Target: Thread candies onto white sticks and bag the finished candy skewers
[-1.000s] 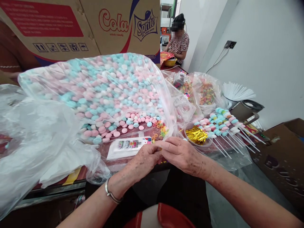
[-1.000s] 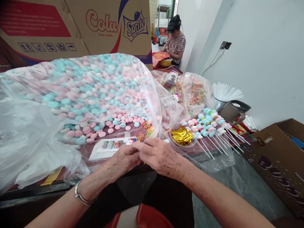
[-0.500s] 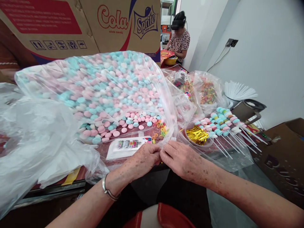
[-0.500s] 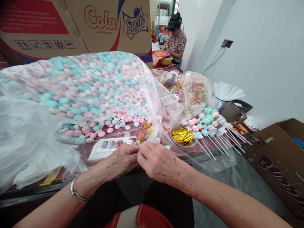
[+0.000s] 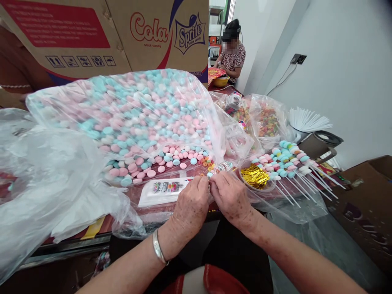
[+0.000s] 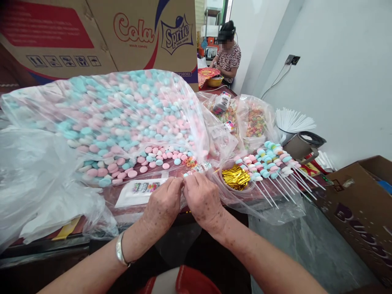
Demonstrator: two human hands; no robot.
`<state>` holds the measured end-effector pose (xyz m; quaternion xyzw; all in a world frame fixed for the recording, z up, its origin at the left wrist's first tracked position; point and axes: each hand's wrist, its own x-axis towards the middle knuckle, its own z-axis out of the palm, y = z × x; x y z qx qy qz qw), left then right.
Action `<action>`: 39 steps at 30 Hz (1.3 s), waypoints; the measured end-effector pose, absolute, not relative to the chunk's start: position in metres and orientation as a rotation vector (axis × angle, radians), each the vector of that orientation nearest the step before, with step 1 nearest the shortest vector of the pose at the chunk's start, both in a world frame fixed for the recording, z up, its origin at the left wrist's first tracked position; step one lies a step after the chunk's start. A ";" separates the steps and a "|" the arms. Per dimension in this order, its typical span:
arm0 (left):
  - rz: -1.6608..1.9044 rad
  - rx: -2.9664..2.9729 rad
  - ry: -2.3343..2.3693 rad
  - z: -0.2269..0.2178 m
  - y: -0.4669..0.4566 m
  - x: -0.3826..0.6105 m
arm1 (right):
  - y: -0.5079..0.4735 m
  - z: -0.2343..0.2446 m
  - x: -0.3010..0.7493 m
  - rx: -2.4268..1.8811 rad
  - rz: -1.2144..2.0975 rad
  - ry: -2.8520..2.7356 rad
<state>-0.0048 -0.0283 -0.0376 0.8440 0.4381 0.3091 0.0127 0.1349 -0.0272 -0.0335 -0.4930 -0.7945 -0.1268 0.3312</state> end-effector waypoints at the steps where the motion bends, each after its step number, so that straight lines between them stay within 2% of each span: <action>1: 1.005 2.643 1.383 -0.040 -0.026 -0.005 | -0.026 -0.036 0.131 -1.311 -0.306 -2.038; 5: 1.070 2.414 1.473 -0.038 -0.021 -0.008 | -0.024 -0.039 0.119 -1.335 -0.220 -1.984; 11: 1.028 1.730 1.454 -0.016 -0.039 -0.024 | -0.026 -0.026 0.109 -1.188 -0.078 -2.060; 16: 1.031 1.004 1.129 -0.007 -0.050 -0.049 | -0.027 -0.012 0.092 -0.921 -0.062 -2.166; 19: 1.026 0.767 0.893 -0.008 -0.050 -0.063 | -0.028 -0.012 0.079 -0.885 -0.039 -2.204; 21: 1.105 0.794 0.865 -0.008 -0.052 -0.075 | -0.028 -0.013 0.073 -0.941 0.048 -2.182; 24: 1.316 1.138 0.896 -0.004 -0.058 -0.093 | -0.024 -0.007 0.070 -1.056 0.377 -2.028; 27: 1.249 1.464 0.879 0.002 -0.062 -0.103 | -0.022 0.007 0.070 -1.083 0.636 -1.862; 30: 1.066 1.267 1.014 0.008 -0.056 -0.100 | -0.026 0.016 0.066 -0.964 0.581 -1.871; 33: 1.153 1.023 0.972 0.015 -0.048 -0.097 | -0.030 0.011 0.061 -0.876 0.540 -1.945; 36: 1.274 1.163 0.787 0.026 -0.050 -0.108 | -0.027 0.003 0.061 -0.946 0.582 -1.906; 39: 1.029 1.337 0.738 0.030 -0.061 -0.121 | -0.027 0.004 0.064 -0.966 0.538 -1.848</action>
